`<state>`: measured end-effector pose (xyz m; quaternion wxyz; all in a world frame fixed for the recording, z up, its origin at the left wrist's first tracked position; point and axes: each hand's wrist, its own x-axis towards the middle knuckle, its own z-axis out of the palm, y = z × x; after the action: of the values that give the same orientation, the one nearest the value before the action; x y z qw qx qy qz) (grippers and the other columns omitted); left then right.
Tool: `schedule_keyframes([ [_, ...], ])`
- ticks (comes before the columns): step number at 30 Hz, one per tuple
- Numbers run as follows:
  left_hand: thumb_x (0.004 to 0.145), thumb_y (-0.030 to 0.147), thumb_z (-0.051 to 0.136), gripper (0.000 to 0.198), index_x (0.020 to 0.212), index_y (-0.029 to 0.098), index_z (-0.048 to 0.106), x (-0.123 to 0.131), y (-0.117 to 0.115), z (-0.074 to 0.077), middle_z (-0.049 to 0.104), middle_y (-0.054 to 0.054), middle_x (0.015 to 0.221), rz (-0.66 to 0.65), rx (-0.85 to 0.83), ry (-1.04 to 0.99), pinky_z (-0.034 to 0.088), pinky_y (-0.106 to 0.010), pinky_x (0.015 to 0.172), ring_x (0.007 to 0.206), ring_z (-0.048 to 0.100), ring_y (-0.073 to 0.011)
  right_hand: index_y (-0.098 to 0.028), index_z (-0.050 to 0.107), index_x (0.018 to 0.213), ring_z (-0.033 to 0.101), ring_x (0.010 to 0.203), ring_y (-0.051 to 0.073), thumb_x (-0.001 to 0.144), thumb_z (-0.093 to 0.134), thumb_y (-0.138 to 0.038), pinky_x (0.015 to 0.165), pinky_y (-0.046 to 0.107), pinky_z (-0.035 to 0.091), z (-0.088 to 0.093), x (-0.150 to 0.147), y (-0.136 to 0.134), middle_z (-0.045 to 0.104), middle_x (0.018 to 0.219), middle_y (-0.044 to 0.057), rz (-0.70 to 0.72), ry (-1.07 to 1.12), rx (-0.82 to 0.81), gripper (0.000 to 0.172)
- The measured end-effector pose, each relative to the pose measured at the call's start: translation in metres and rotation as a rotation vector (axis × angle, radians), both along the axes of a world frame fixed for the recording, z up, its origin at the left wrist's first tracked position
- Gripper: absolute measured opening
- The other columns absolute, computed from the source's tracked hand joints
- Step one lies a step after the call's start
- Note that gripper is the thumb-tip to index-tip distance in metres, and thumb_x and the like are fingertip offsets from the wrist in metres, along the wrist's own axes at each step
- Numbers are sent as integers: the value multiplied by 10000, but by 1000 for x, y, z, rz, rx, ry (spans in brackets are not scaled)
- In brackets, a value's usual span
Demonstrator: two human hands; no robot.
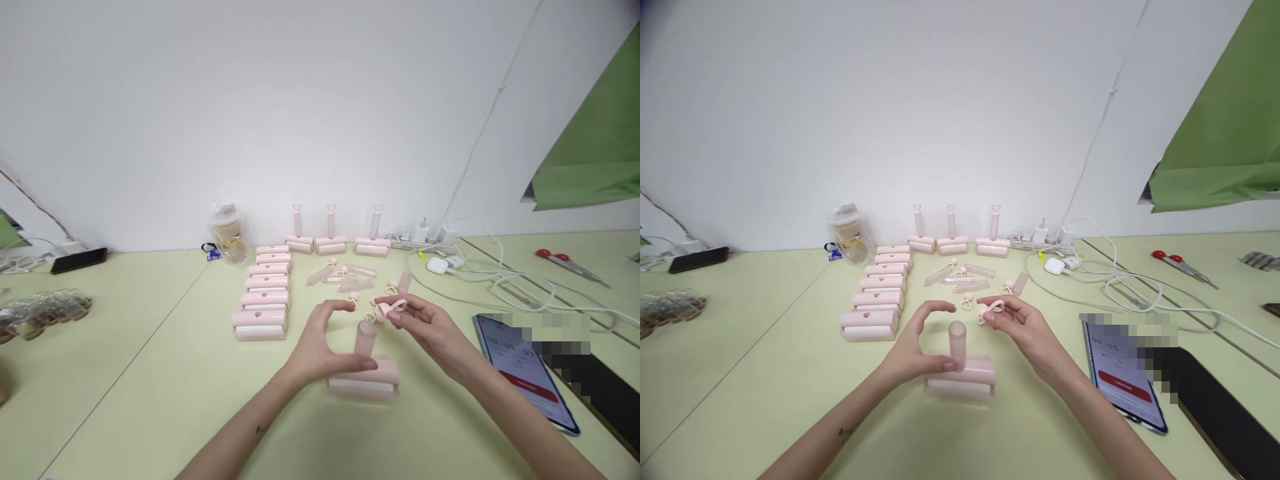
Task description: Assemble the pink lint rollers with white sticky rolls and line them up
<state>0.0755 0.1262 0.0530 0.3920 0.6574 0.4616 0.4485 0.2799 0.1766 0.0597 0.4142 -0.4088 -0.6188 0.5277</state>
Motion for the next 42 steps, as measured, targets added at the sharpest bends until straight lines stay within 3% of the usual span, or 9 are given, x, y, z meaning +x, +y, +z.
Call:
schedule_keyframes([
  [4, 503, 300, 809, 478, 869, 197, 518, 21, 11, 16, 562, -5, 832, -173, -100, -209, 411, -312, 759, 814, 525, -182, -219, 618, 860, 540, 646, 151, 765, 621, -446, 602, 278, 459, 25, -9, -2, 575, 742, 5, 119, -96, 175, 246],
  [7, 473, 252, 821, 512, 861, 200, 490, 33, 14, 8, 494, 26, 807, -252, -167, -290, 420, -256, 631, 704, 499, -127, -217, 596, 781, 541, 689, 164, 762, 624, -343, 623, 279, 452, 43, -20, -8, 564, 742, 6, 265, -232, 304, 130],
  [10, 607, 288, 725, 317, 702, 191, 438, 40, 15, -4, 449, 64, 593, -279, -276, -304, 386, -223, 505, 536, 472, -92, -218, 591, 747, 499, 676, 154, 729, 627, -229, 619, 273, 430, 50, -28, -12, 514, 707, -8, 312, -400, 444, 42],
  [14, 675, 309, 640, 308, 596, 203, 362, 44, 17, -14, 341, 97, 441, -227, -321, -296, 303, -198, 416, 418, 362, -56, -224, 573, 799, 481, 695, 157, 783, 572, -225, 645, 283, 426, 46, -29, -12, 524, 734, 0, 299, -451, 506, 16],
  [20, 590, 255, 724, 371, 628, 199, 359, 42, 20, -19, 338, 105, 498, -363, -225, -450, 220, -191, 419, 456, 299, -37, -220, 518, 749, 480, 678, 152, 850, 512, -345, 641, 273, 421, 34, -25, -9, 507, 741, 2, 352, -315, 491, 161],
  [22, 546, 250, 762, 394, 631, 195, 382, 41, 21, -20, 362, 105, 486, -399, -255, -484, 232, -191, 413, 454, 325, -42, -218, 512, 752, 488, 679, 155, 857, 501, -378, 633, 277, 419, 28, -26, -9, 509, 741, 5, 342, -264, 488, 192],
  [28, 514, 228, 784, 402, 632, 198, 401, 43, 19, -13, 390, 111, 481, -296, -344, -435, 292, -192, 413, 442, 374, -50, -212, 551, 835, 538, 698, 170, 847, 507, -450, 624, 292, 452, 16, -28, -7, 562, 782, 34, 305, -144, 459, 243],
  [34, 561, 235, 749, 291, 650, 179, 477, 43, 17, -7, 418, 95, 502, -308, -355, -438, 291, -193, 433, 470, 387, -57, -228, 611, 898, 612, 866, 212, 847, 548, -359, 710, 311, 495, 18, -28, -9, 652, 894, 66, 304, -32, 431, 154],
  [42, 586, 239, 738, 257, 688, 176, 510, 42, 16, -5, 435, 92, 517, -297, -356, -425, 299, -180, 436, 475, 386, -54, -200, 610, 873, 608, 766, 196, 834, 562, -325, 645, 290, 495, 15, -28, -10, 630, 811, 55, 248, -50, 431, 139],
])
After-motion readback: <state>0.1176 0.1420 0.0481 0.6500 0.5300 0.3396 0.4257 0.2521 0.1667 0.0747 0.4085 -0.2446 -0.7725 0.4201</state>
